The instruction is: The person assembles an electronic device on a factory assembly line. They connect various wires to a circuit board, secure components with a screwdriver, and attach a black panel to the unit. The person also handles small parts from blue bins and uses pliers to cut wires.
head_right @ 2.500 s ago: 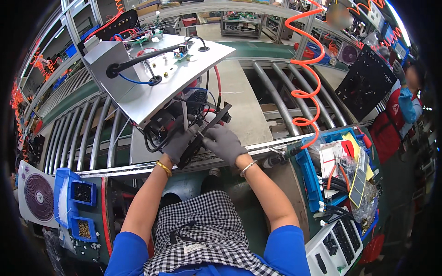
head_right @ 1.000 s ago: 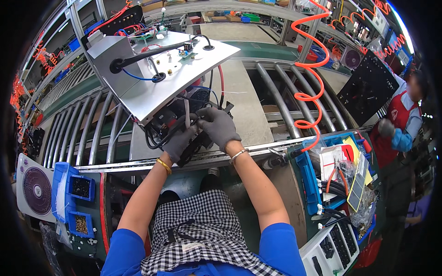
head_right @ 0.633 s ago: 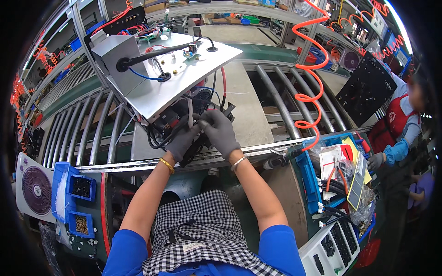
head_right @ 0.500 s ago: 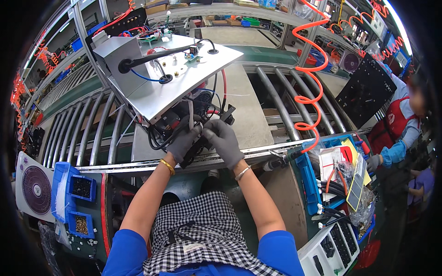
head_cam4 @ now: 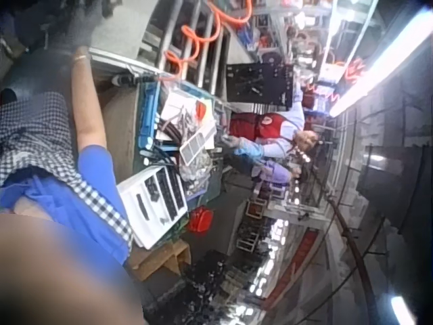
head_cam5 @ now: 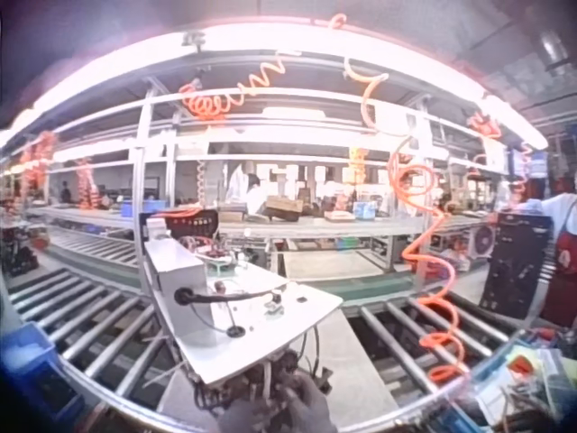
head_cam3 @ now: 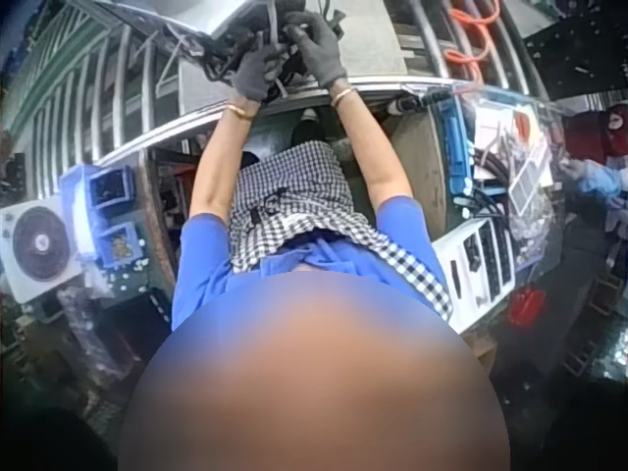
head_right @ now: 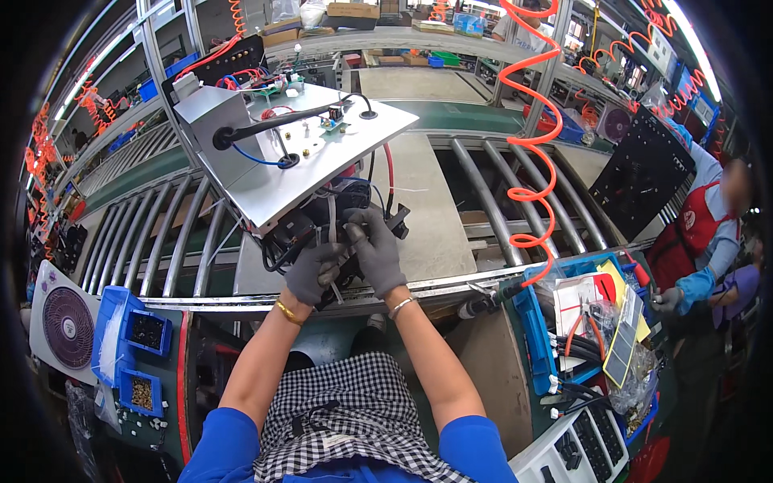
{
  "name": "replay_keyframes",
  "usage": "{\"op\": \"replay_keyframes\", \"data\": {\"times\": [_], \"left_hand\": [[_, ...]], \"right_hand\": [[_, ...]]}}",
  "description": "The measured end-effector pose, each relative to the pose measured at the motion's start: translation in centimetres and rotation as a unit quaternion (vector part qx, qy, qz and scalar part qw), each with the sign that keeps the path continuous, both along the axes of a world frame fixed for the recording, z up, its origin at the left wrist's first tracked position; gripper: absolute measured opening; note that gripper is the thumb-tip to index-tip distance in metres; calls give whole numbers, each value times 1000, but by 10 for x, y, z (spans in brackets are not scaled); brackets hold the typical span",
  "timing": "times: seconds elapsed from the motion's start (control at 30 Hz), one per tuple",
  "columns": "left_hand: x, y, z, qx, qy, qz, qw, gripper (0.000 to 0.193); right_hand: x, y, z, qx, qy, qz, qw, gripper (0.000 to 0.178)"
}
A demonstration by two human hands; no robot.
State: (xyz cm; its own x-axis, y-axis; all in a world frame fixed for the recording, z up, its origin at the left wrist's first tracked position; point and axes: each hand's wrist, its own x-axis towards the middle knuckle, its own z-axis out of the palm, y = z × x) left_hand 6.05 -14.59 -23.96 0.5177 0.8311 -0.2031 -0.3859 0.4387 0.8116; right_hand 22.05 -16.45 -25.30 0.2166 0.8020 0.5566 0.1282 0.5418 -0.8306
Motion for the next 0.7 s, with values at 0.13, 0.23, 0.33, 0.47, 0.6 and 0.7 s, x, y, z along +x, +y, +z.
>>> {"op": "replay_keyframes", "data": {"times": [0.13,0.23,0.33,0.47,0.6,0.7], "left_hand": [[5,-5,2,15,19,29,999,12],[20,-13,17,8,29,68,997,21],[34,-14,25,-59,29,101,993,30],[41,-15,18,-35,35,139,989,32],[41,-13,11,-48,29,155,986,32],[39,-12,9,-45,16,153,987,32]], "right_hand": [[-4,-1,13,-57,87,36,994,17],[-6,-1,3,-51,74,0,996,16],[-11,-9,2,-44,73,-4,996,14],[-2,-18,-10,-107,78,40,990,14],[0,-22,-12,-81,-9,-14,997,14],[-1,-28,-14,-66,-105,-73,990,16]]}}
